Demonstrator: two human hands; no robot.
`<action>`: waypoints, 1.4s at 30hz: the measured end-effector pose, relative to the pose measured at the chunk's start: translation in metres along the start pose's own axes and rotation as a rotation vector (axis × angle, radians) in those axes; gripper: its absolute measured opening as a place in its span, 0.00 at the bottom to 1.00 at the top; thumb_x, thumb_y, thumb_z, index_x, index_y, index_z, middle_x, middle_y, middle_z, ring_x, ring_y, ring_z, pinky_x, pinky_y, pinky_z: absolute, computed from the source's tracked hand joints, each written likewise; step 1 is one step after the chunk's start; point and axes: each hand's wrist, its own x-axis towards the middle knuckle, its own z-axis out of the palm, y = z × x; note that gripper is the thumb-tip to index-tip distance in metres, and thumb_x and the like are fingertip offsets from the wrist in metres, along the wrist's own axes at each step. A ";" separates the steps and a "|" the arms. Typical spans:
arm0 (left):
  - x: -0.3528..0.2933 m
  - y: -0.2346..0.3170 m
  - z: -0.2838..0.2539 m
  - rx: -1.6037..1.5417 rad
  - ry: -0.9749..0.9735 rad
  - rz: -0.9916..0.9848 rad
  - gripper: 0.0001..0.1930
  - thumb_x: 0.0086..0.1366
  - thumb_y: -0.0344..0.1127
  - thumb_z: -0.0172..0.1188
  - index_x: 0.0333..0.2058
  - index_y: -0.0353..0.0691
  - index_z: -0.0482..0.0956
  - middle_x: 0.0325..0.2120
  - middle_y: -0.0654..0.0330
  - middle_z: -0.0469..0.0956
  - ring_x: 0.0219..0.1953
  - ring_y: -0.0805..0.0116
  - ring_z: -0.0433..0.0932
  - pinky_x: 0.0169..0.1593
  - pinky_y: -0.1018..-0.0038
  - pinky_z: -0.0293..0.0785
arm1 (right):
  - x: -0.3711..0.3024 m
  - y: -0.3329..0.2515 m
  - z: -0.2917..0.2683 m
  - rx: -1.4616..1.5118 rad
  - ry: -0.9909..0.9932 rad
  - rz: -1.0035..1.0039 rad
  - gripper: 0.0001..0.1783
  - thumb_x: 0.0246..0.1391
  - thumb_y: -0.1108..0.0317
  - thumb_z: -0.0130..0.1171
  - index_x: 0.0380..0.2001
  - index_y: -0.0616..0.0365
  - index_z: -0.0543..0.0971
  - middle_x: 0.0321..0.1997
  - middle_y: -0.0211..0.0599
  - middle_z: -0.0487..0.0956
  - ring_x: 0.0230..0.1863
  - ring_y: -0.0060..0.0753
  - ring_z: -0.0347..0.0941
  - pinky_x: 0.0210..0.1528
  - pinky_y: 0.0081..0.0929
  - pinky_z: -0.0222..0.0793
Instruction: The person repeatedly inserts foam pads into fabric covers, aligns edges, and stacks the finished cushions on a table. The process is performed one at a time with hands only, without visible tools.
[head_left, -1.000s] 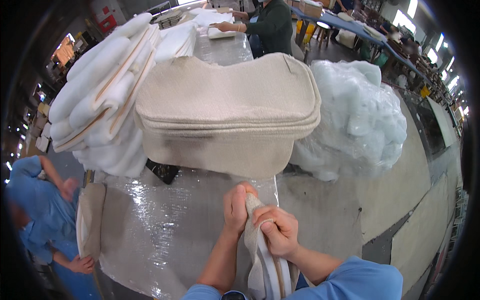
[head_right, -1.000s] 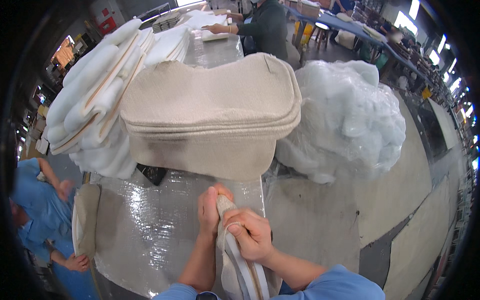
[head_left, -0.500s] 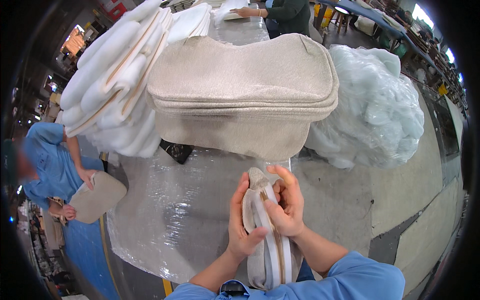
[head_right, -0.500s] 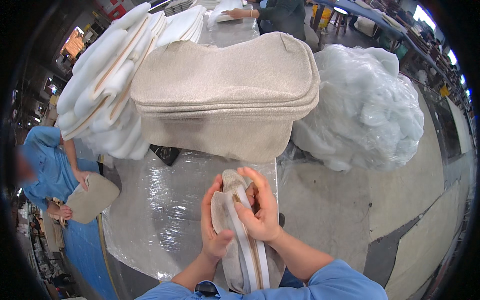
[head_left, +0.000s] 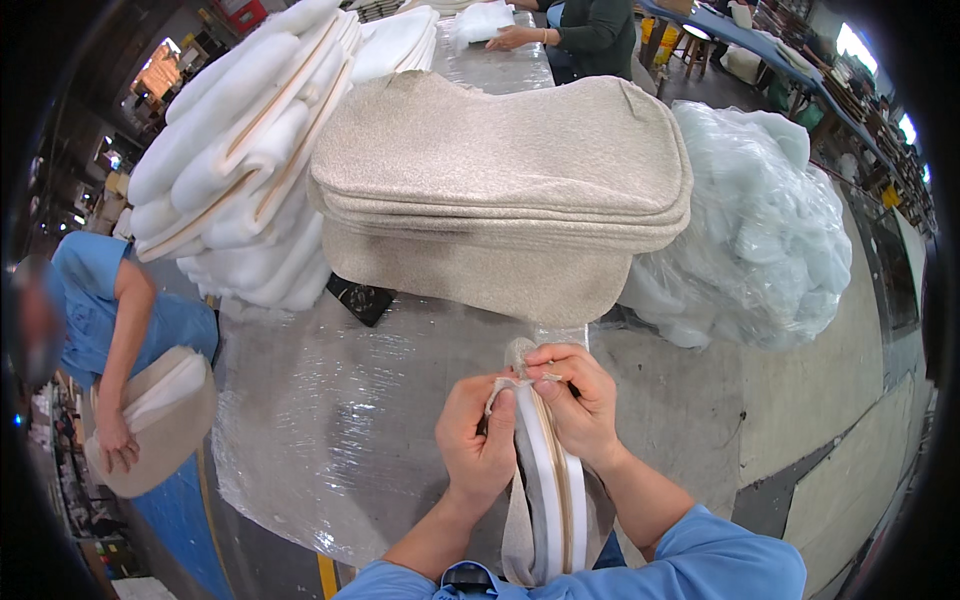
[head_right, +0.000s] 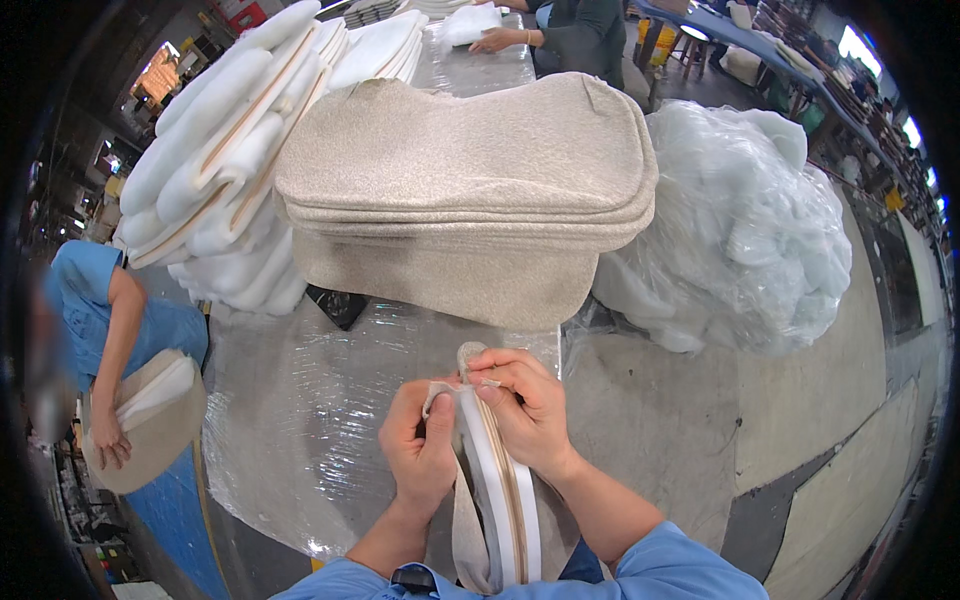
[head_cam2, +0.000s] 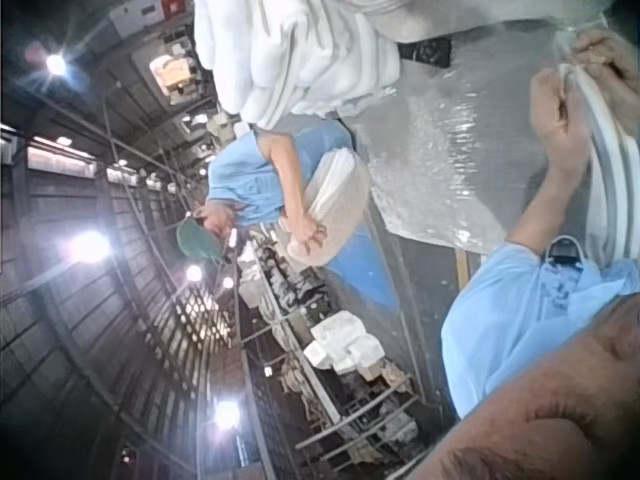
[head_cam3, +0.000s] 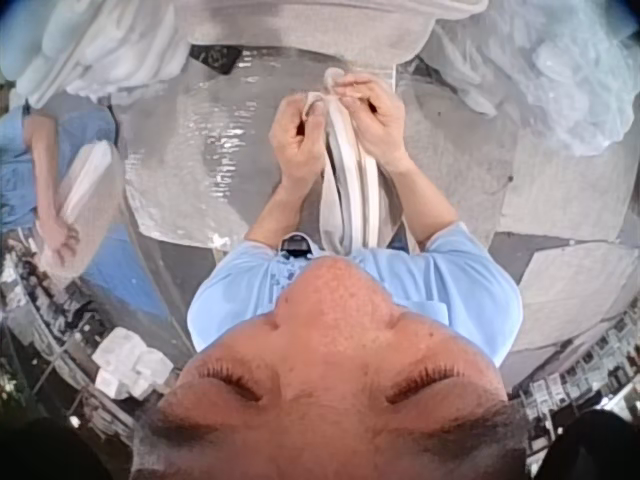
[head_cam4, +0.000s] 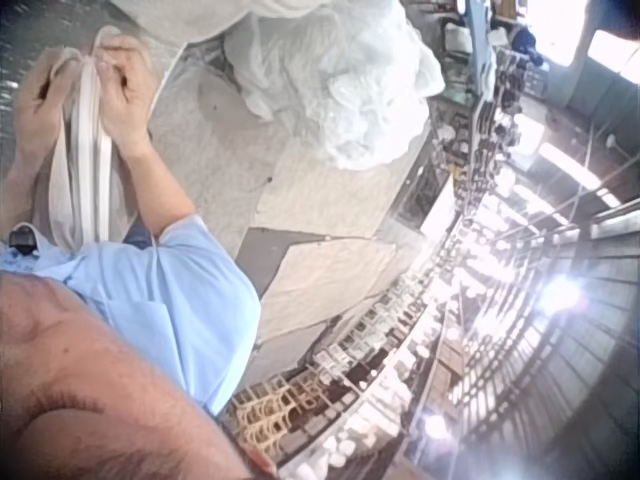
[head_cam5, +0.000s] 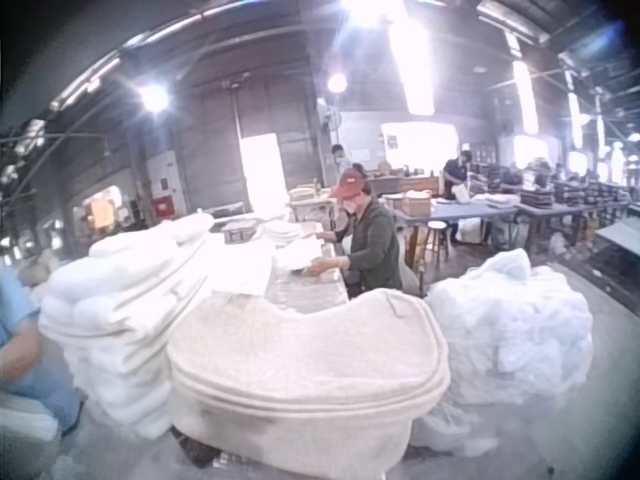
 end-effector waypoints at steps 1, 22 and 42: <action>0.000 0.003 0.000 0.045 0.000 0.038 0.05 0.70 0.29 0.63 0.40 0.33 0.84 0.40 0.54 0.84 0.39 0.64 0.82 0.44 0.72 0.76 | -0.002 0.001 0.000 0.024 0.010 0.000 0.05 0.62 0.75 0.63 0.40 0.63 0.84 0.52 0.43 0.83 0.51 0.33 0.78 0.54 0.29 0.73; 0.072 -0.113 0.029 -0.616 0.075 -0.464 0.23 0.81 0.51 0.47 0.42 0.34 0.77 0.35 0.57 0.79 0.38 0.66 0.80 0.47 0.70 0.78 | 0.108 0.058 0.014 0.444 -0.335 0.432 0.37 0.75 0.37 0.38 0.53 0.63 0.80 0.53 0.40 0.82 0.49 0.28 0.77 0.53 0.28 0.73; 0.096 -0.022 0.062 -0.197 -0.035 -0.263 0.15 0.79 0.42 0.44 0.42 0.38 0.74 0.33 0.63 0.72 0.37 0.71 0.69 0.43 0.72 0.67 | 0.062 0.022 0.022 0.338 -0.002 0.122 0.53 0.67 0.24 0.34 0.72 0.63 0.62 0.67 0.44 0.68 0.67 0.37 0.64 0.70 0.34 0.57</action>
